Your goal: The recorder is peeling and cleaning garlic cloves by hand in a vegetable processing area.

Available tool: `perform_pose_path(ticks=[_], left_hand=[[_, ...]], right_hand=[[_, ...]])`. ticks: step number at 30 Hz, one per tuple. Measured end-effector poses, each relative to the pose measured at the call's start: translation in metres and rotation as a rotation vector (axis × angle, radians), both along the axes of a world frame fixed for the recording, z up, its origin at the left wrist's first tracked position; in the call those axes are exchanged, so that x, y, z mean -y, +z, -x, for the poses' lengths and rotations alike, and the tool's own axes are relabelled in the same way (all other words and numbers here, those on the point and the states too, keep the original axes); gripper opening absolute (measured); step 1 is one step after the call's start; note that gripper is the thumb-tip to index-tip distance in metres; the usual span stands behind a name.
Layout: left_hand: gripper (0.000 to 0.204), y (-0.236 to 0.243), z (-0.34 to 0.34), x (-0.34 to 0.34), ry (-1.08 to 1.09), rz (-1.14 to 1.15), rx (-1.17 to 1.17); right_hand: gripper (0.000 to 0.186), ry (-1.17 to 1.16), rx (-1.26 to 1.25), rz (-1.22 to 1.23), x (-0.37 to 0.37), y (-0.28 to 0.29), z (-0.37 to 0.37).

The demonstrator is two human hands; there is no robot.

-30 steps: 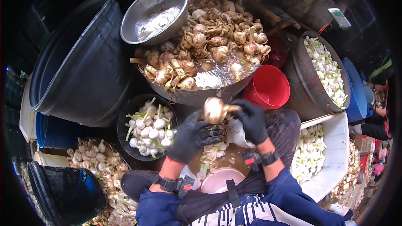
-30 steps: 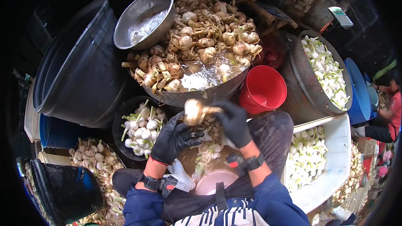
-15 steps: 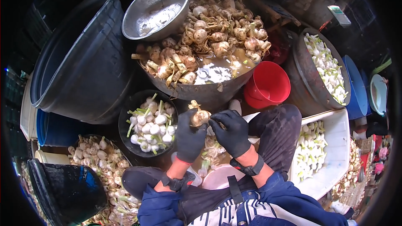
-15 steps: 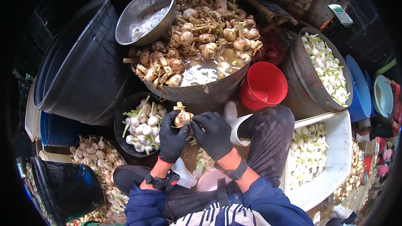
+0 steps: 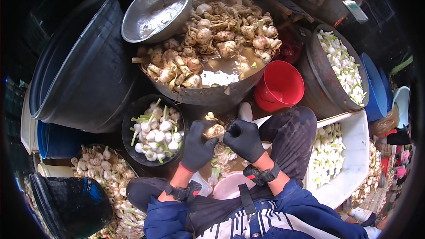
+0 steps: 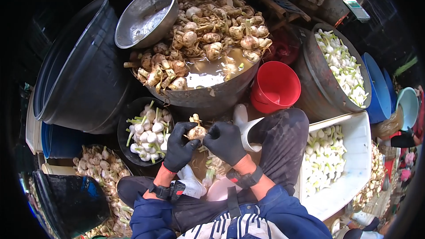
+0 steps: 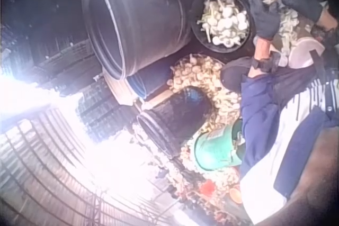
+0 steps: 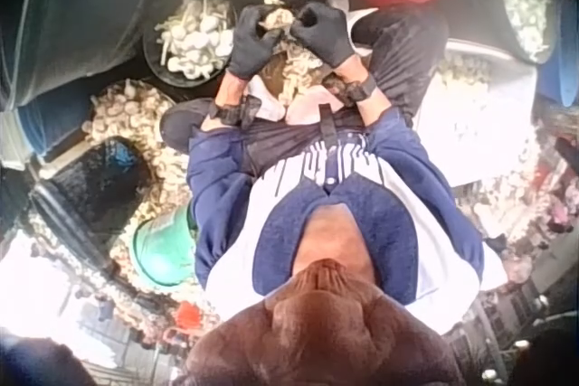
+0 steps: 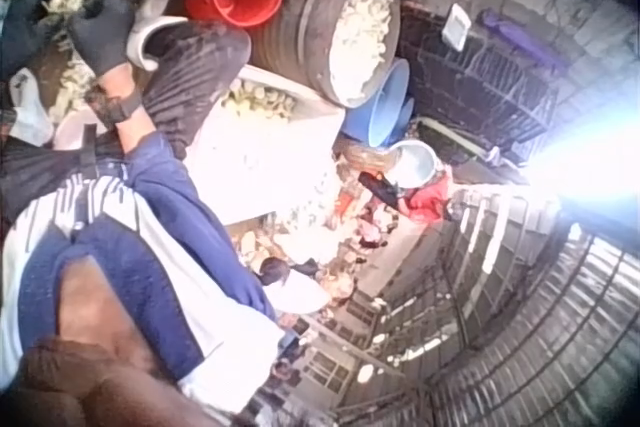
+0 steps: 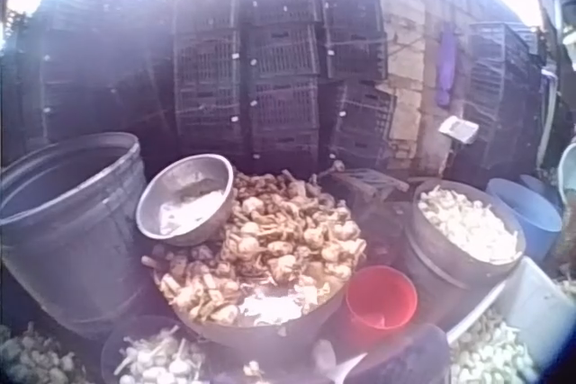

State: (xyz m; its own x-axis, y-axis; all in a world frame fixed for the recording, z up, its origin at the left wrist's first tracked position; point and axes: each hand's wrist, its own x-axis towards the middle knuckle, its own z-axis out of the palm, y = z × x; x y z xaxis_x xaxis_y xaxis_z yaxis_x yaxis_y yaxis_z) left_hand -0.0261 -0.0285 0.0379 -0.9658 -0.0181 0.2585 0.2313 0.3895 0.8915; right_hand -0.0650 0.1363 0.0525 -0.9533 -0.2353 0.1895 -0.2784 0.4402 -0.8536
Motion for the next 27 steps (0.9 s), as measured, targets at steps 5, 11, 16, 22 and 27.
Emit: perform_pose_path(ticks=[5,11,16,22,27], left_hand=[[0.046,0.022,-0.005,0.009,-0.204,-0.401,0.269],[0.043,0.012,-0.001,0.007,-0.241,-0.54,0.266],[0.048,0.003,-0.002,0.006,-0.254,-0.706,0.418],[0.058,0.003,-0.004,-0.005,-0.228,-0.403,0.401],[0.057,0.003,-0.007,-0.007,-0.23,-0.463,0.469]], right_hand=[[0.01,-0.157,0.104,-0.022,-0.036,-0.03,0.021],[0.02,-0.062,-0.159,-0.033,-0.058,-0.025,0.031],[0.026,0.222,-0.02,0.085,-0.027,0.029,0.008],[0.029,0.214,-0.04,0.049,-0.025,0.005,0.001],[0.013,0.099,-0.247,-0.082,-0.013,0.002,-0.011]])
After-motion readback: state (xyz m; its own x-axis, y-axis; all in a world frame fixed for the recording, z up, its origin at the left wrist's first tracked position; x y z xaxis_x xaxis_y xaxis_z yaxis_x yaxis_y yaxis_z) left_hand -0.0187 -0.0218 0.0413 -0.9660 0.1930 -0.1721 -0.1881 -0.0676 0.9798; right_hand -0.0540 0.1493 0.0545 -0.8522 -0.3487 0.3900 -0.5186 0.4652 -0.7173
